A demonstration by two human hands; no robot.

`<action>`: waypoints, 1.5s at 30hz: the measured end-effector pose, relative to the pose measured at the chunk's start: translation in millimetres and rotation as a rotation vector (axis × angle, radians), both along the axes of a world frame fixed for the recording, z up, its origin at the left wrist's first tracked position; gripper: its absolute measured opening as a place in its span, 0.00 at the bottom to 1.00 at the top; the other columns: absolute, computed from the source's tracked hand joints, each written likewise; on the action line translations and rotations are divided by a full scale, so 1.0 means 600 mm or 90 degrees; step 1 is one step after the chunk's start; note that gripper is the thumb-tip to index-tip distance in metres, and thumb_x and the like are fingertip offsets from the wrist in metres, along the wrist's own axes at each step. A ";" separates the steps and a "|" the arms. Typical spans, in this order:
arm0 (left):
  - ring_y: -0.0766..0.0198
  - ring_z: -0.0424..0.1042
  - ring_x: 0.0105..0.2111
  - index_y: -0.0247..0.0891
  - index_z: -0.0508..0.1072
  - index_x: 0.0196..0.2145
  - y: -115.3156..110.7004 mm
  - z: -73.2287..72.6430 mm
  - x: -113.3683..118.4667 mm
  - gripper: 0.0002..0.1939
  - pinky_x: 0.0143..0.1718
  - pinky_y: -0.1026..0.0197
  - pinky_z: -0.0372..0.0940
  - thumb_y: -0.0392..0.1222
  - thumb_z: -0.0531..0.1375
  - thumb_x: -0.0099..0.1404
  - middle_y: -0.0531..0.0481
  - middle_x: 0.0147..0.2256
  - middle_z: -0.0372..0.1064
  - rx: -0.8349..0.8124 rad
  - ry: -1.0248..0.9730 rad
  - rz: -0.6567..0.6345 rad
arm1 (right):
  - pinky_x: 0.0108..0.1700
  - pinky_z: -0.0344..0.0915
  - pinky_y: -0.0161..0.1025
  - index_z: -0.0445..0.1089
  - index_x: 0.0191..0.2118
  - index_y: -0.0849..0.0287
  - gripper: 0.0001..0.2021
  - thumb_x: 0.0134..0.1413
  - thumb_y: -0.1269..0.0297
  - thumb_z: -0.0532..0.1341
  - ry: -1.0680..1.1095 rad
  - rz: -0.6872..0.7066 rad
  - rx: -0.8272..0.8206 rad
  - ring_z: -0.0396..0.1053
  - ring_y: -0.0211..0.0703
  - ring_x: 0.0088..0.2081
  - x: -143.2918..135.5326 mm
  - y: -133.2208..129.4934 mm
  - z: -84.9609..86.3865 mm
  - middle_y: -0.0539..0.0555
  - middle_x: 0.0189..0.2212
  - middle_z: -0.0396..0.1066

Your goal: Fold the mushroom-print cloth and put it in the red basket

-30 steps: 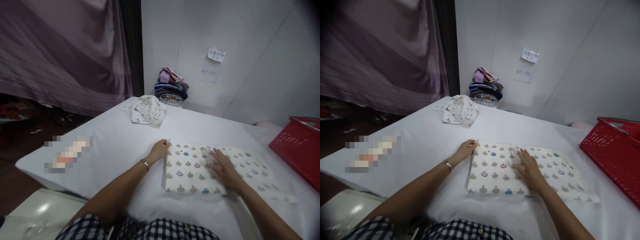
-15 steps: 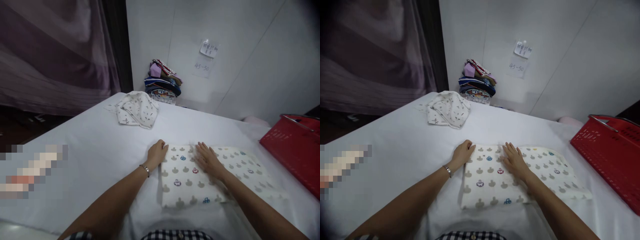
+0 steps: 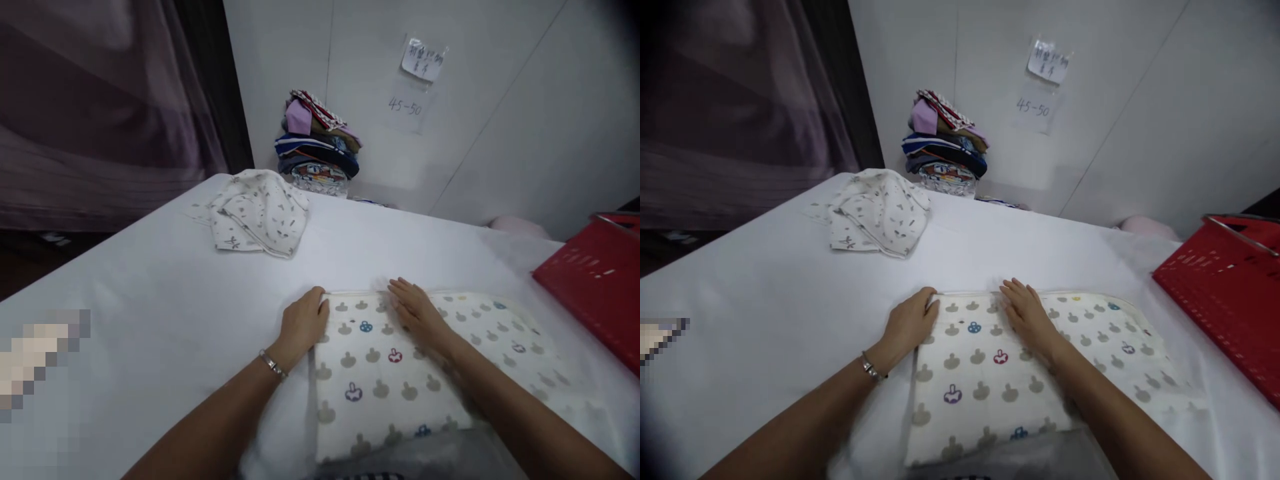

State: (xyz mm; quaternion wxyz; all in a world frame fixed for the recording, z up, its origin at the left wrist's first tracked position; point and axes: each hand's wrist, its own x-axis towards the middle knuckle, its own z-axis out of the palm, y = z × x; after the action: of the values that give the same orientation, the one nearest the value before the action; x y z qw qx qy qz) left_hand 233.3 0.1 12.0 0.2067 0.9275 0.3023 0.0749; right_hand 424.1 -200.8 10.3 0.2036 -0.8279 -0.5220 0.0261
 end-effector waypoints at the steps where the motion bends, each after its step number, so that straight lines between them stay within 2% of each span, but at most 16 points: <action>1: 0.62 0.69 0.34 0.41 0.64 0.42 0.002 0.002 0.000 0.10 0.32 0.60 0.58 0.43 0.47 0.66 0.50 0.37 0.69 0.015 -0.010 -0.003 | 0.58 0.52 0.53 0.65 0.53 0.56 0.19 0.61 0.59 0.48 -0.006 0.022 0.022 0.56 0.49 0.58 0.002 0.009 0.006 0.57 0.54 0.63; 4: 0.60 0.66 0.41 0.40 0.66 0.43 0.008 0.008 0.002 0.11 0.38 0.59 0.61 0.43 0.50 0.65 0.47 0.44 0.66 0.066 -0.067 -0.046 | 0.51 0.61 0.48 0.70 0.46 0.56 0.14 0.59 0.65 0.52 -0.024 0.089 0.051 0.65 0.48 0.47 0.003 0.033 0.011 0.57 0.45 0.69; 6: 0.57 0.62 0.47 0.39 0.66 0.45 0.011 0.010 0.006 0.12 0.44 0.56 0.60 0.42 0.53 0.64 0.46 0.48 0.64 0.088 -0.106 -0.109 | 0.46 0.63 0.46 0.71 0.43 0.57 0.12 0.57 0.67 0.53 -0.045 0.094 0.055 0.65 0.47 0.42 0.000 0.043 0.004 0.57 0.41 0.69; 8: 0.56 0.61 0.48 0.39 0.68 0.44 0.011 0.010 0.011 0.11 0.47 0.54 0.59 0.39 0.54 0.63 0.46 0.48 0.63 0.092 -0.119 -0.174 | 0.44 0.63 0.45 0.71 0.41 0.58 0.10 0.57 0.69 0.54 -0.077 0.080 0.066 0.64 0.46 0.40 -0.006 0.046 -0.005 0.57 0.38 0.69; 12: 0.58 0.62 0.42 0.38 0.70 0.36 0.003 0.008 0.018 0.06 0.42 0.54 0.61 0.32 0.54 0.61 0.47 0.40 0.66 0.101 -0.135 -0.226 | 0.42 0.61 0.44 0.70 0.38 0.60 0.09 0.58 0.70 0.53 -0.146 0.088 0.099 0.61 0.46 0.39 -0.018 0.041 -0.014 0.58 0.36 0.67; 16: 0.59 0.62 0.43 0.37 0.68 0.34 -0.006 0.004 0.013 0.09 0.44 0.54 0.60 0.28 0.52 0.60 0.46 0.42 0.65 0.154 -0.185 -0.254 | 0.42 0.60 0.44 0.69 0.37 0.61 0.09 0.59 0.72 0.51 -0.181 0.098 0.119 0.61 0.46 0.40 -0.025 0.035 -0.015 0.58 0.36 0.67; 21: 0.59 0.62 0.44 0.37 0.66 0.32 -0.004 -0.004 0.004 0.08 0.46 0.54 0.59 0.28 0.51 0.61 0.47 0.43 0.66 0.172 -0.238 -0.311 | 0.42 0.59 0.43 0.66 0.35 0.61 0.08 0.59 0.72 0.51 -0.168 0.111 0.150 0.61 0.45 0.39 -0.027 0.034 -0.016 0.57 0.35 0.67; 27: 0.61 0.63 0.42 0.37 0.66 0.32 -0.002 -0.002 0.002 0.08 0.46 0.54 0.58 0.28 0.50 0.62 0.48 0.36 0.67 0.155 -0.238 -0.332 | 0.42 0.58 0.43 0.64 0.35 0.61 0.07 0.60 0.71 0.50 -0.132 0.123 0.134 0.63 0.43 0.35 -0.025 0.032 -0.015 0.55 0.30 0.68; 33: 0.58 0.60 0.48 0.38 0.66 0.30 0.001 -0.002 0.013 0.04 0.49 0.52 0.57 0.38 0.54 0.63 0.47 0.41 0.66 0.124 -0.255 -0.272 | 0.40 0.57 0.42 0.68 0.39 0.59 0.09 0.61 0.69 0.50 -0.145 0.103 0.086 0.63 0.44 0.36 -0.023 0.037 -0.019 0.56 0.33 0.69; 38: 0.58 0.63 0.42 0.38 0.66 0.30 0.004 -0.003 0.022 0.05 0.46 0.52 0.58 0.38 0.53 0.64 0.48 0.34 0.66 0.119 -0.213 -0.268 | 0.41 0.59 0.42 0.69 0.40 0.59 0.09 0.61 0.67 0.52 -0.142 0.086 0.108 0.62 0.45 0.39 -0.023 0.039 -0.023 0.58 0.38 0.68; 45: 0.60 0.62 0.38 0.36 0.66 0.28 0.001 0.003 0.016 0.11 0.43 0.54 0.59 0.39 0.49 0.67 0.47 0.32 0.65 0.160 -0.215 -0.322 | 0.43 0.61 0.46 0.68 0.39 0.58 0.09 0.60 0.67 0.52 -0.117 0.110 0.123 0.63 0.46 0.40 -0.022 0.037 -0.021 0.58 0.39 0.68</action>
State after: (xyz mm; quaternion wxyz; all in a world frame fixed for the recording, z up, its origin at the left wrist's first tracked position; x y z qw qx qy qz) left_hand 243.0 0.6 13.9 0.1498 0.9660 0.0125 0.2105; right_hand 411.0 -178.8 -2.2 0.2306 -0.7554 -0.6077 -0.0826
